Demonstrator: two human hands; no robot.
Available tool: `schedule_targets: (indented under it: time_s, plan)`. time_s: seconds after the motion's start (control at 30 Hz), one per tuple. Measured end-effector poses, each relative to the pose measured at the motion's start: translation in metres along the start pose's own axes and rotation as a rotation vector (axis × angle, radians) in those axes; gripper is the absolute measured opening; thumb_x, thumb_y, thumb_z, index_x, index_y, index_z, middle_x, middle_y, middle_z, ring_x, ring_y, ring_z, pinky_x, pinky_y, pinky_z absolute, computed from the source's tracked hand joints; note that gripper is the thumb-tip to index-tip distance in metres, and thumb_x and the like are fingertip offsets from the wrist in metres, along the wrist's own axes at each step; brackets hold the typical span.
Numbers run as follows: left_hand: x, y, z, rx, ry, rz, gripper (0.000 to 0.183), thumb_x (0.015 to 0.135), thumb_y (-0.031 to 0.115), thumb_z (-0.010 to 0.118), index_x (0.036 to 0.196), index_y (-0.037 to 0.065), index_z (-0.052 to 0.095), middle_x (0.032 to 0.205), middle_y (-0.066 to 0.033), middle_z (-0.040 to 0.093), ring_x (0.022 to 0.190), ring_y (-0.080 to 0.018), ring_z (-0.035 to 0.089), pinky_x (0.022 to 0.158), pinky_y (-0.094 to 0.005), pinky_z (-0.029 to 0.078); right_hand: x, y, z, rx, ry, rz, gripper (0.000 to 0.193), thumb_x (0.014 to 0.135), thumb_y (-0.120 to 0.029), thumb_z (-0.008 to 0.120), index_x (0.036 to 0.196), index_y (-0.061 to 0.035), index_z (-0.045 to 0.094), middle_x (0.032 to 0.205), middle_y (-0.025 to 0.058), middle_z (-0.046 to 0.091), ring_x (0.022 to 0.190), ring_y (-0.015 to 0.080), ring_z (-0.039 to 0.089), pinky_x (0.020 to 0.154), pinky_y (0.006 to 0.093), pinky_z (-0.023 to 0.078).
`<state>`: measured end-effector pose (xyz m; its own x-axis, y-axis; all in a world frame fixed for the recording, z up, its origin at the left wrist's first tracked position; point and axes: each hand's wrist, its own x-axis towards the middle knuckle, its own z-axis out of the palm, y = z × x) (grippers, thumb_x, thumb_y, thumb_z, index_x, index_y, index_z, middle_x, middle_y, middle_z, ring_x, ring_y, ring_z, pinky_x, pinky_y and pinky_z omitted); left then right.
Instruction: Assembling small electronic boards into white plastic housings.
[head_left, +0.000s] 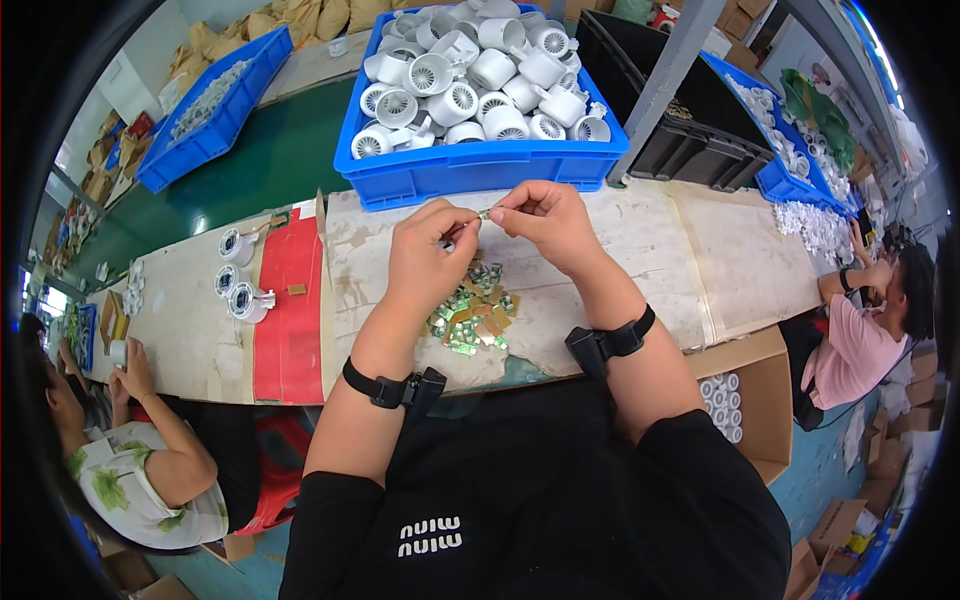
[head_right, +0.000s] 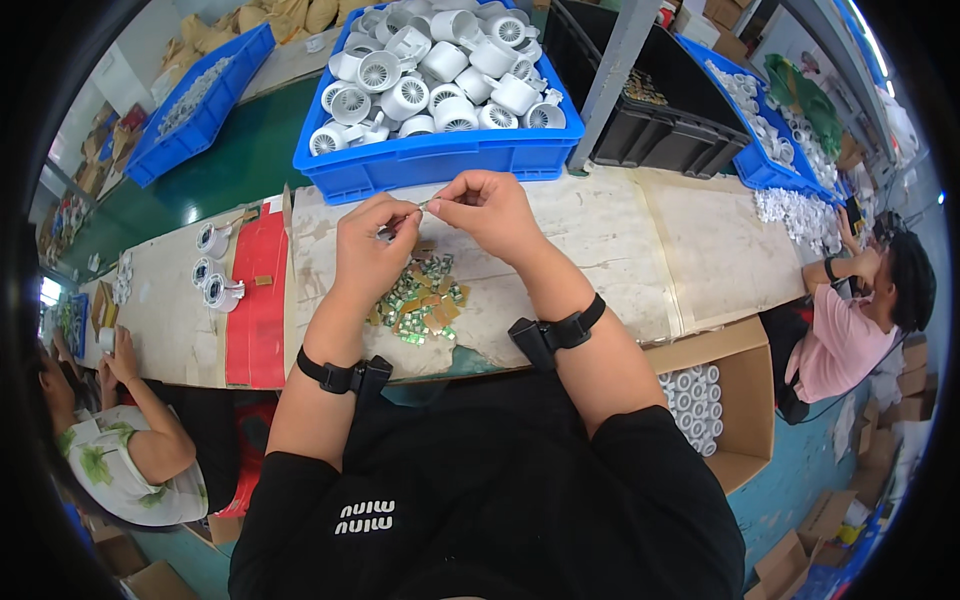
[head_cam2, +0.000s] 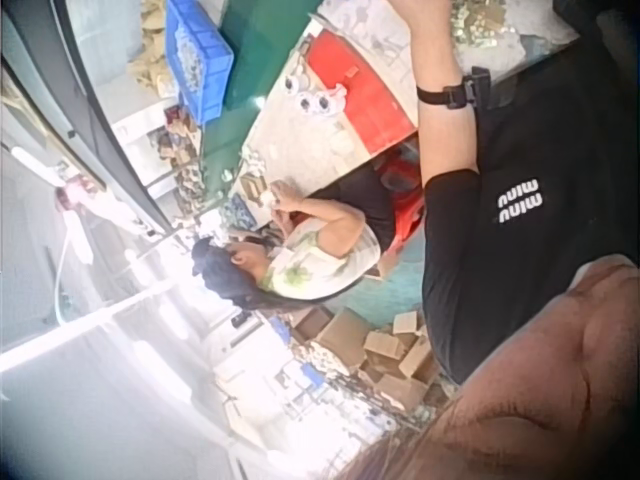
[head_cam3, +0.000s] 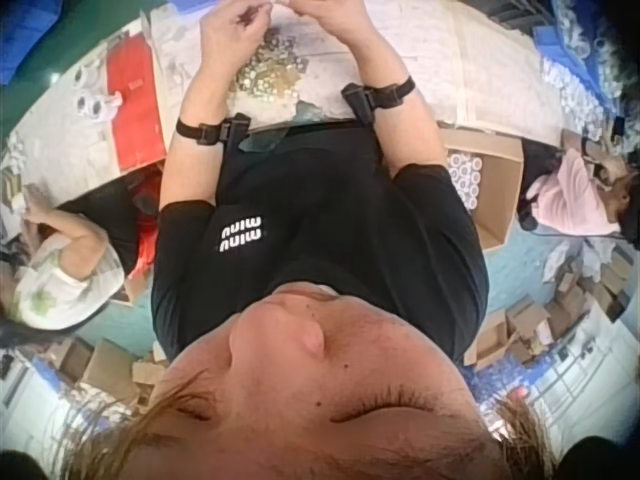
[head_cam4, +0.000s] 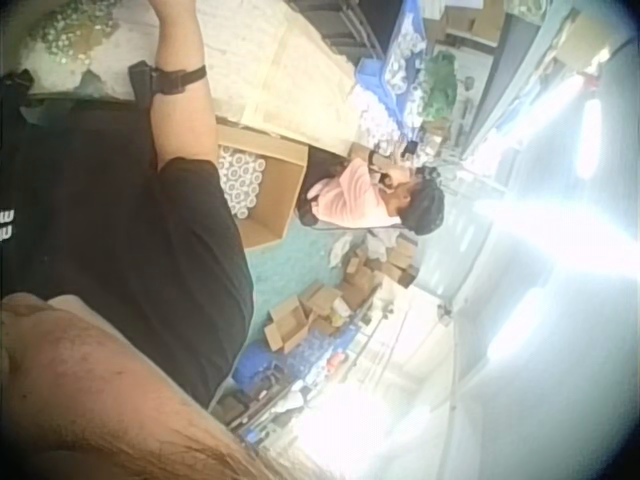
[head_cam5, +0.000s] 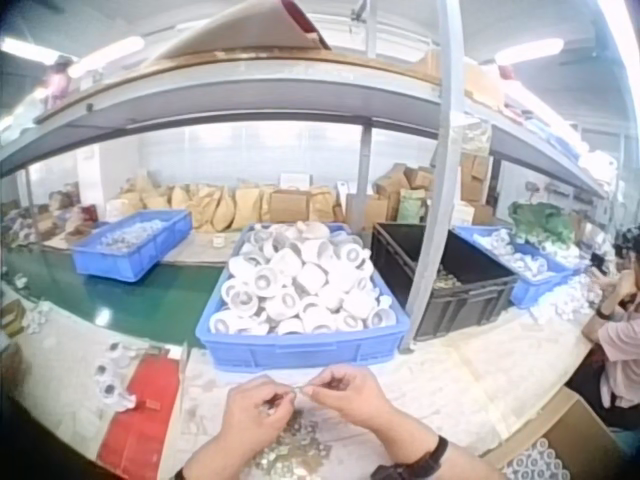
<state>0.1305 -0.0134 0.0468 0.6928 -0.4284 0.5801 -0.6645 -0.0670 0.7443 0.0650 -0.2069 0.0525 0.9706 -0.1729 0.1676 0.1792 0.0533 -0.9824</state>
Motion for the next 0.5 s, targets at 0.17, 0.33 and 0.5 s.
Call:
schedule_targets:
  time_s: [0.17, 0.33, 0.5]
  plan:
    - [-0.0018, 0.001, -0.001, 0.095, -0.016, 0.067, 0.005, 0.085, 0.001, 0.076, 0.09, 0.002, 0.076, 0.077, -0.0073, 0.067, 0.065, -0.0189, 0.066, 0.06, -0.0305, 0.053, -0.0004, -0.0015, 0.0015, -0.011, -0.01, 0.027, 0.009, 0.09, -0.006, 0.083, 0.093, -0.001, 0.075, 0.088, 0.0041, 0.075, 0.074, 0.0073, 0.064, 0.067, 0.0218, 0.051]
    - [-0.0018, 0.0022, -0.0031, 0.125, 0.009, 0.098, 0.008, 0.084, -0.001, 0.075, 0.092, 0.0, 0.075, 0.078, -0.0088, 0.067, 0.067, -0.0183, 0.065, 0.064, -0.0298, 0.052, -0.0013, 0.0017, 0.003, 0.032, -0.084, -0.023, 0.01, 0.09, -0.006, 0.083, 0.094, -0.0001, 0.075, 0.088, 0.0047, 0.075, 0.076, 0.009, 0.066, 0.068, 0.0218, 0.051]
    - [0.001, 0.0036, -0.0028, 0.058, 0.02, 0.111, 0.006, 0.086, -0.001, 0.074, 0.092, -0.001, 0.074, 0.079, -0.0099, 0.067, 0.067, -0.019, 0.065, 0.063, -0.0305, 0.052, 0.0017, 0.0005, -0.0056, -0.351, -0.062, -0.188, 0.011, 0.089, -0.009, 0.084, 0.095, -0.0005, 0.08, 0.086, 0.0043, 0.076, 0.071, 0.0095, 0.065, 0.066, 0.0265, 0.052]
